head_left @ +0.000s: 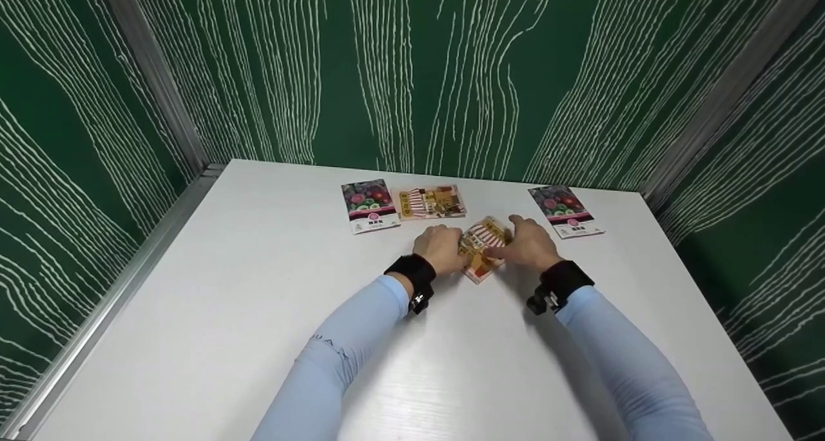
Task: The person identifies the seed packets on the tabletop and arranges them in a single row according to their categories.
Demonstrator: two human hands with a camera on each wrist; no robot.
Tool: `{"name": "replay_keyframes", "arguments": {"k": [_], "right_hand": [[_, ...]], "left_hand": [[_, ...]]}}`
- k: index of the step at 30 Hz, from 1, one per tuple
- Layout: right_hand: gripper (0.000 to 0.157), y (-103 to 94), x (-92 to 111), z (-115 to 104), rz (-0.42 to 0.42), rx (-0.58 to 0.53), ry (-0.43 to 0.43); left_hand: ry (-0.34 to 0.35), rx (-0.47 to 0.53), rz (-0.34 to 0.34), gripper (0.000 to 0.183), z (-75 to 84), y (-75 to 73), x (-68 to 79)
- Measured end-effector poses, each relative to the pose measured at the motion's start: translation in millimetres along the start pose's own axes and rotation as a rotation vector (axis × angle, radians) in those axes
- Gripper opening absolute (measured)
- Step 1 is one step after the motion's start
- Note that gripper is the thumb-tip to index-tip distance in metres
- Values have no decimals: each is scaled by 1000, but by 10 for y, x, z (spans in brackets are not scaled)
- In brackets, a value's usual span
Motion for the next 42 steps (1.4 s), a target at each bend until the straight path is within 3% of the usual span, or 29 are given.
{"name": "replay_keyframes", "arguments": {"k": [4,13,18,22,27,33,37,42], "right_hand": [[117,14,-24,23,-28,3,39],[130,35,-37,83,-22,38,70],[127,6,-24,65,1,86,73],[112,-30,-5,46,46,89,70],[84,-96,14,1,118,-20,23],[66,-166,38,-5,180,-148,-43],[61,-178,61,-4,169,-303,-34],[63,-196,95,-33,147,-534,6]], "left_hand": [[-24,-31,-1,43,50,37,-41],[-2,-72,7,46,129,101,-92],[-4,-60,4,51,151,99,-109],[2,-43,-6,59,155,100,-107],[-5,-29,-8,65,125,96,-114],[-13,14,-31,72,80,102,-139],[-19,59,-41,72,37,88,-155],[-15,132,-6,66,-37,36,-171]]}}
Point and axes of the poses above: each hand's wrist, its own x-axis away from the middle knuckle, its own y-axis out of the palm, z = x × y, the point moved 6 cm from there along -x, towards the middle knuckle, and after that the axes turned 8 degrees about -z, right-handed, at the moved point
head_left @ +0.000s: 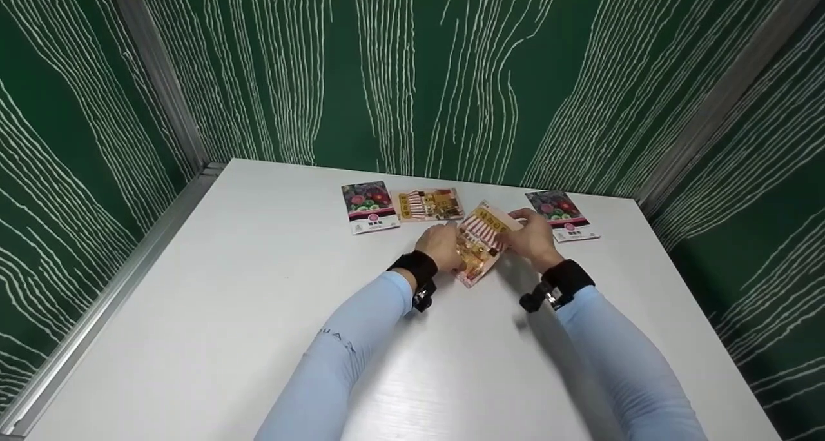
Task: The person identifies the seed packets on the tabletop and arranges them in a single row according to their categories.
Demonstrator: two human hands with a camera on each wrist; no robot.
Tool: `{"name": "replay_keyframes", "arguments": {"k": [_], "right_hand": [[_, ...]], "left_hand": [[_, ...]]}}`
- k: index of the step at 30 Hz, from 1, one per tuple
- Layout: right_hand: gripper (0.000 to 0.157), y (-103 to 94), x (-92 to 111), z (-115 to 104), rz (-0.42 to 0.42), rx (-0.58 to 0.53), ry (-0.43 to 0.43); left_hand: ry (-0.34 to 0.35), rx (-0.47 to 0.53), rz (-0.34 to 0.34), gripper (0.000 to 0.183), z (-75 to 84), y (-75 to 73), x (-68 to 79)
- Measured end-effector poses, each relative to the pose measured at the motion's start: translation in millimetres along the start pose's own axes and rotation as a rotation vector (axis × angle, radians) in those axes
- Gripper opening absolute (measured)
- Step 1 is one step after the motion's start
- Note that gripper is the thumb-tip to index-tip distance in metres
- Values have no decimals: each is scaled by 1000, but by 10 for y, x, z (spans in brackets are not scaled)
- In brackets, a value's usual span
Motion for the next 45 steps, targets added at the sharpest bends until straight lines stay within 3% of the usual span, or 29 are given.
{"name": "replay_keyframes", "arguments": {"k": [8,11,19,23,24,28,29,30,36,41,45], "right_hand": [[48,59,46,-75,-57,-267,2],[40,92,67,-105,-72,-311,-22],[41,153,109,-184,-89,-328,-36],[39,159,129,-220,-75,-320,-47],[38,161,132,-226,-69,-325,-52],[36,178,147,-249,-53,-348,-68],[36,183,153,-258,-53,-351,-72],[35,189,158,-266,-51,-356,-75],[32,239,162,-295,-57,-331,-73],[47,355,147,-259,-102,-291,-24],[50,470,156,-243,-139,-277,15]], "left_hand": [[-20,86,-3,77,-76,-65,10],[-23,117,5,63,-115,-103,42],[-24,216,31,32,-228,-243,158],[-25,273,28,29,-345,-244,43],[-8,266,53,28,-448,-171,-90],[65,218,128,23,-702,-9,-392],[71,202,136,22,-710,-17,-388],[80,201,139,22,-702,-40,-354],[65,234,90,19,-357,-452,254],[77,236,117,19,-346,-549,407],[69,233,121,19,-415,-577,411]]}}
Point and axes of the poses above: each hand's wrist, its own x-axis away from the middle knuckle, its own y-axis out of the palm, z = x × y, the point moved 6 cm from there along -x, towards the middle knuckle, and after that the axes turned 8 degrees about -z, right-handed, at the moved point
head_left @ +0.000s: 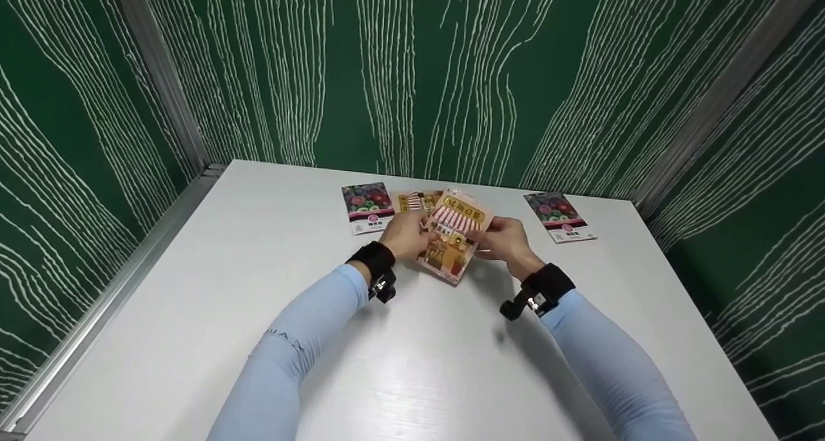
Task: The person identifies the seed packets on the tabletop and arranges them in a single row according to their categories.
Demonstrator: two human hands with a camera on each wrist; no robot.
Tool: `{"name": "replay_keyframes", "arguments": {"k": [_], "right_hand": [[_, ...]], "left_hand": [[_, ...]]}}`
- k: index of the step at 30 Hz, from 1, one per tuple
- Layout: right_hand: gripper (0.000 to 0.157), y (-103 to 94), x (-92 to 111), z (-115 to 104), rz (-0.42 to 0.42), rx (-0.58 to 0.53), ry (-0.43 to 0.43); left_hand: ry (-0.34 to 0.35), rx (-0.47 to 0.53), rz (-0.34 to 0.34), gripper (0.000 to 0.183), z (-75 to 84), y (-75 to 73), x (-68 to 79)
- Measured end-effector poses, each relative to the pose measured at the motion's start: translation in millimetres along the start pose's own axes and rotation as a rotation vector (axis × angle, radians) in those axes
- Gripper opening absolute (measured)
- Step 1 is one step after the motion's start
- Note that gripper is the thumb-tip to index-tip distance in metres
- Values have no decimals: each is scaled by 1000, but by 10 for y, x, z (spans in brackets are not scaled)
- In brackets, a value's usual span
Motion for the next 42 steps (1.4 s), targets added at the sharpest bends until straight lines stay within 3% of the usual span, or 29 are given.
{"name": "replay_keyframes", "arguments": {"k": [5,8,9,12,15,16,21,25,32,42], "right_hand": [[45,158,-11,59,-55,20,33],[40,243,-21,82,-75,30,41],[39,268,-25,83,-77,29,37],[36,336,-31,70,-81,21,16],[34,389,-25,27,-83,20,-1],[35,404,-18,11,-85,23,-3],[34,439,23,-36,-73,33,-5],[24,474,38,-26,-54,-4,-30],[17,603,47,-50,-84,-83,-71],[9,820,78,-96,-181,-77,-106]], "left_hand": [[-26,21,-17,21,-103,-72,16],[-4,28,-9,20,-151,-128,33],[30,24,10,21,-293,-80,-70],[51,28,21,19,-352,-114,-61],[62,27,25,19,-374,-167,-30],[37,27,11,16,-251,-249,91],[-13,-2,-4,20,-212,-343,198],[-48,-13,-14,25,-189,-414,268],[-25,-3,0,25,-263,-507,367],[-21,-14,-62,33,-437,-621,467]]}}
Point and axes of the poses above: each hand's wrist, its own x-axis away from the middle knuckle, its own y-axis out of the palm, z = x × y, the point moved 6 cm from there along -x, towards the middle knuckle, and after that the axes turned 8 degrees about -z, right-handed, at the moved point
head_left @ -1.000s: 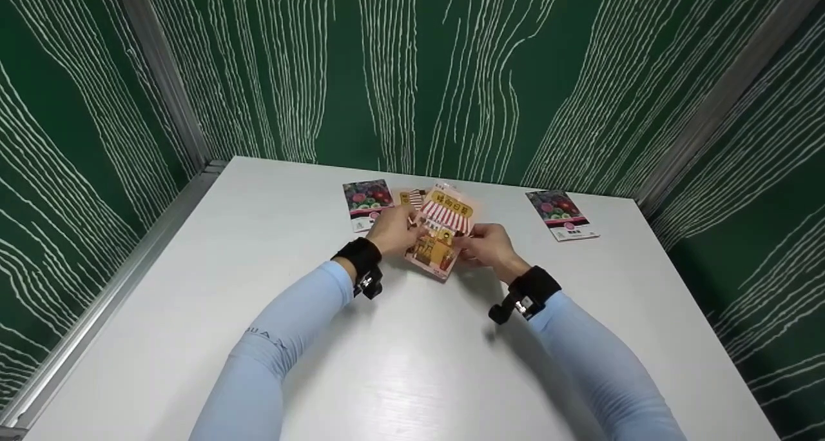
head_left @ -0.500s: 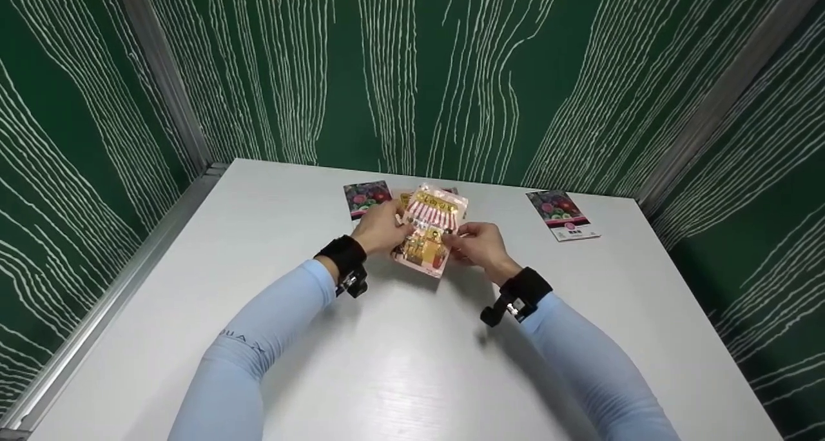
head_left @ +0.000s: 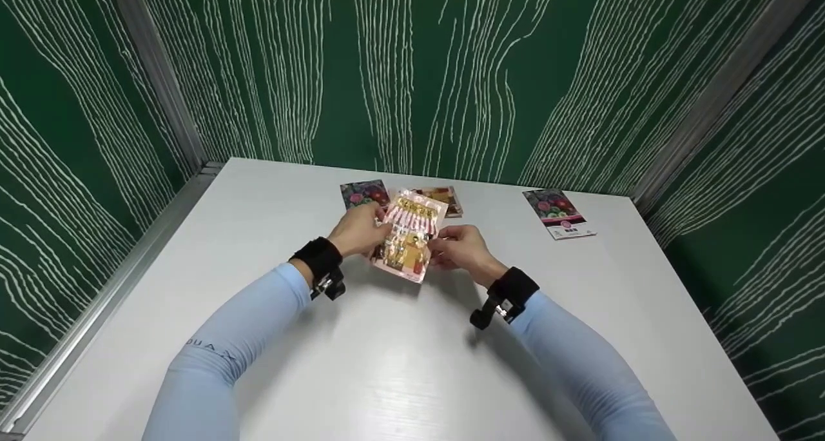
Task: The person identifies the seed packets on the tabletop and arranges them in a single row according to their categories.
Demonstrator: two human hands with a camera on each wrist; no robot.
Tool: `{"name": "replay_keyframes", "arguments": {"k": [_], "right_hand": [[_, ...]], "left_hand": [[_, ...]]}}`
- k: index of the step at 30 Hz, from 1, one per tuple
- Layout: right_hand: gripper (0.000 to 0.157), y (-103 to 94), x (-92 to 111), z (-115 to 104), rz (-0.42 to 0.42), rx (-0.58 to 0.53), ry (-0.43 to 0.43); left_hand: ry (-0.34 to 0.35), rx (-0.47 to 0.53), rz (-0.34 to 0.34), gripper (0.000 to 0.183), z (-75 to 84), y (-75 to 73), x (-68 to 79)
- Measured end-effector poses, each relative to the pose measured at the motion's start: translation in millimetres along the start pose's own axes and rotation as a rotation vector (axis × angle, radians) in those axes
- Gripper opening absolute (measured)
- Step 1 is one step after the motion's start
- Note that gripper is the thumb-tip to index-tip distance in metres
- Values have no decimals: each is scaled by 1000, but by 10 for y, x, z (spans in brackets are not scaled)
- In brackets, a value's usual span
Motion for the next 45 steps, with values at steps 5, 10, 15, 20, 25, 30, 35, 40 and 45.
{"name": "replay_keyframes", "arguments": {"k": [5,10,15,20,25,30,35,40,45], "right_hand": [[6,146,-35,-18,-22,-3,-16],[6,299,-86,-47,-16,-15,-21],[10,486,-158,-104,-29,-11,-31],[11,630,-214,-134,-38,-17,-39],[13,774,-236,-123,-54,-18,-23],[12,939,-261,-117,-80,7,16],[9,1104,-295,-81,-103,57,51],[8,1260,-350,3,-133,85,75],[10,1380,-344,51,-149,89,113]], "left_hand": [[-30,21,-43,28,-104,-109,46],[-53,56,-77,28,-433,-151,-63],[-153,29,-107,30,-564,-266,66],[-245,-1,-158,29,-439,-420,334],[-261,-3,-188,28,-514,-482,420],[-281,-39,-216,23,-617,-538,479],[-313,-73,-218,20,-686,-604,543],[-361,-107,-238,25,-790,-633,592],[-397,-116,-250,22,-914,-634,592]]}}
Point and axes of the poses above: each hand's wrist, its own x-axis away from the middle knuckle, its own y-axis out of the palm, z = x × y, the point moved 6 cm from there along -x, towards the middle knuckle, and after that the axes turned 8 degrees about -z, right-handed, at the moved point
